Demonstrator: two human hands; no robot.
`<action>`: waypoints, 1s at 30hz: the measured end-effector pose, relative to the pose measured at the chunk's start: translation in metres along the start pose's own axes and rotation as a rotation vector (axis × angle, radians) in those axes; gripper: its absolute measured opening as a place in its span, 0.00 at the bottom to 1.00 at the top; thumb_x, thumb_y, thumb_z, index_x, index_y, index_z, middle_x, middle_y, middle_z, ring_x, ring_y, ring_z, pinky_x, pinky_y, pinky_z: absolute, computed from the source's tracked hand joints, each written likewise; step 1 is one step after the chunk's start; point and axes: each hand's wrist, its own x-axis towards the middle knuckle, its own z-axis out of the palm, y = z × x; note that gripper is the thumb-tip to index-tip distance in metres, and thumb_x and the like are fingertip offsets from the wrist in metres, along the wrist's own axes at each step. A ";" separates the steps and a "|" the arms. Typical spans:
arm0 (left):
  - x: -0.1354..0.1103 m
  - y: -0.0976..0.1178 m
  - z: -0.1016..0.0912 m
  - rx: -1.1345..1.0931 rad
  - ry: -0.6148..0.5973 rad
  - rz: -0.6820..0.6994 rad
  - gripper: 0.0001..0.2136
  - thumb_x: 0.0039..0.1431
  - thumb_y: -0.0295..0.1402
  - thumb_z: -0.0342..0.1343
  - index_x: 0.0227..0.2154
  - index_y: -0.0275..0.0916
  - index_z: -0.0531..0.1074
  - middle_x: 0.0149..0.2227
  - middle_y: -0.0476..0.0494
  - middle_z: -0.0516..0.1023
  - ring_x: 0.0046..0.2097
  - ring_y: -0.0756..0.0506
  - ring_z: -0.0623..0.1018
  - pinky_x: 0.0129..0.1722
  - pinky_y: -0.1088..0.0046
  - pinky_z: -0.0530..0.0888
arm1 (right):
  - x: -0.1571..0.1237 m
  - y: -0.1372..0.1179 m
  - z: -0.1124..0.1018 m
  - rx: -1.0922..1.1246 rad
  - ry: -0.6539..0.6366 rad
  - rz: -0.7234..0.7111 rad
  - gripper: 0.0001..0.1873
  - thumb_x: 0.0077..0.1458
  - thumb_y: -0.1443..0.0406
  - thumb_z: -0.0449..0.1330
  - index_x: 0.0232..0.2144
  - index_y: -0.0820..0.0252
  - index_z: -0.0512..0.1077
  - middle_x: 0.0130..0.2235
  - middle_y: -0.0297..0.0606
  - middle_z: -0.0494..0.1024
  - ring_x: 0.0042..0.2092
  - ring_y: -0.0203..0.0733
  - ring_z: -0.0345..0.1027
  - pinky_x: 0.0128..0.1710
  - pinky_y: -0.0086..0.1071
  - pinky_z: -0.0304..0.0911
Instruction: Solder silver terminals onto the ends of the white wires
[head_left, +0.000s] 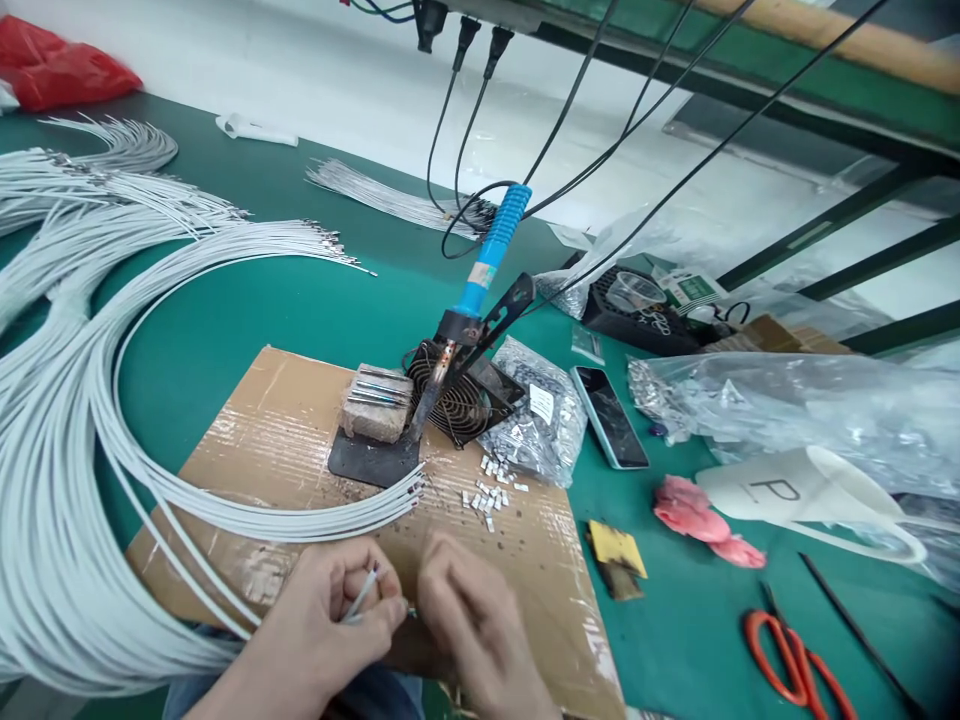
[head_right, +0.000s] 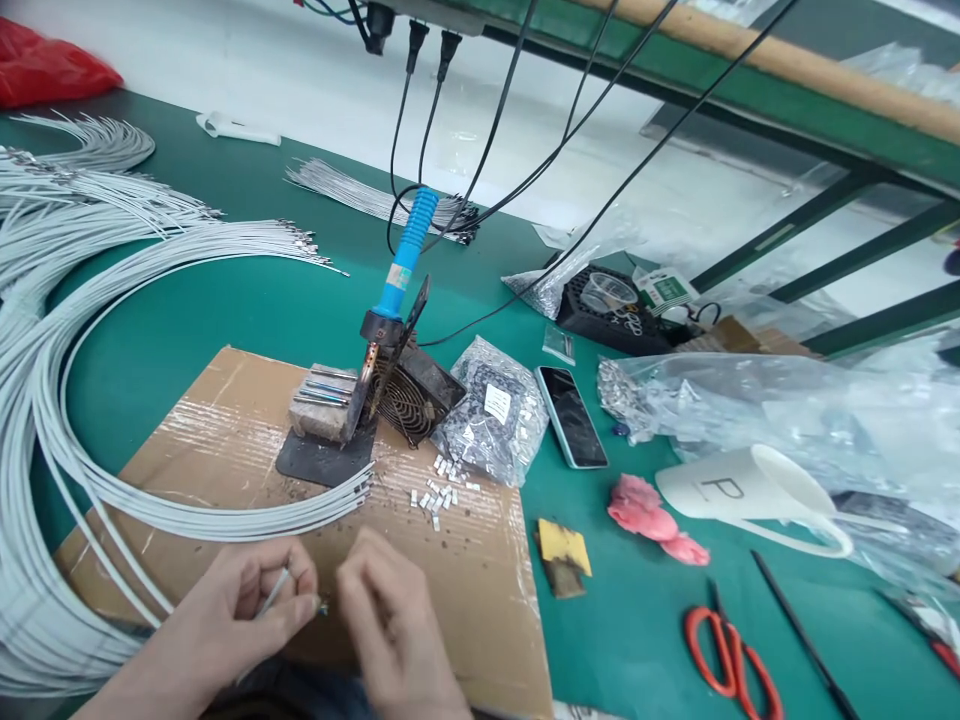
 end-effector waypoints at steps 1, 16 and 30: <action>0.000 0.002 -0.002 -0.008 0.018 0.001 0.11 0.54 0.38 0.61 0.25 0.40 0.66 0.20 0.60 0.57 0.24 0.52 0.53 0.25 0.73 0.49 | 0.001 0.004 -0.002 0.027 0.058 0.044 0.24 0.73 0.57 0.49 0.24 0.56 0.65 0.24 0.30 0.64 0.26 0.36 0.57 0.26 0.30 0.55; 0.002 0.010 0.011 0.047 0.178 0.024 0.10 0.51 0.38 0.60 0.24 0.41 0.65 0.19 0.58 0.61 0.24 0.51 0.59 0.25 0.75 0.55 | 0.006 -0.016 0.035 0.186 0.118 0.301 0.27 0.67 0.50 0.58 0.20 0.57 0.61 0.26 0.28 0.58 0.28 0.36 0.53 0.29 0.30 0.51; 0.002 0.012 0.009 -0.038 0.282 0.042 0.11 0.52 0.39 0.62 0.24 0.39 0.67 0.18 0.60 0.57 0.24 0.52 0.51 0.24 0.74 0.48 | -0.003 -0.009 0.024 0.278 0.280 0.358 0.18 0.61 0.51 0.65 0.29 0.58 0.83 0.26 0.33 0.68 0.25 0.35 0.58 0.25 0.30 0.54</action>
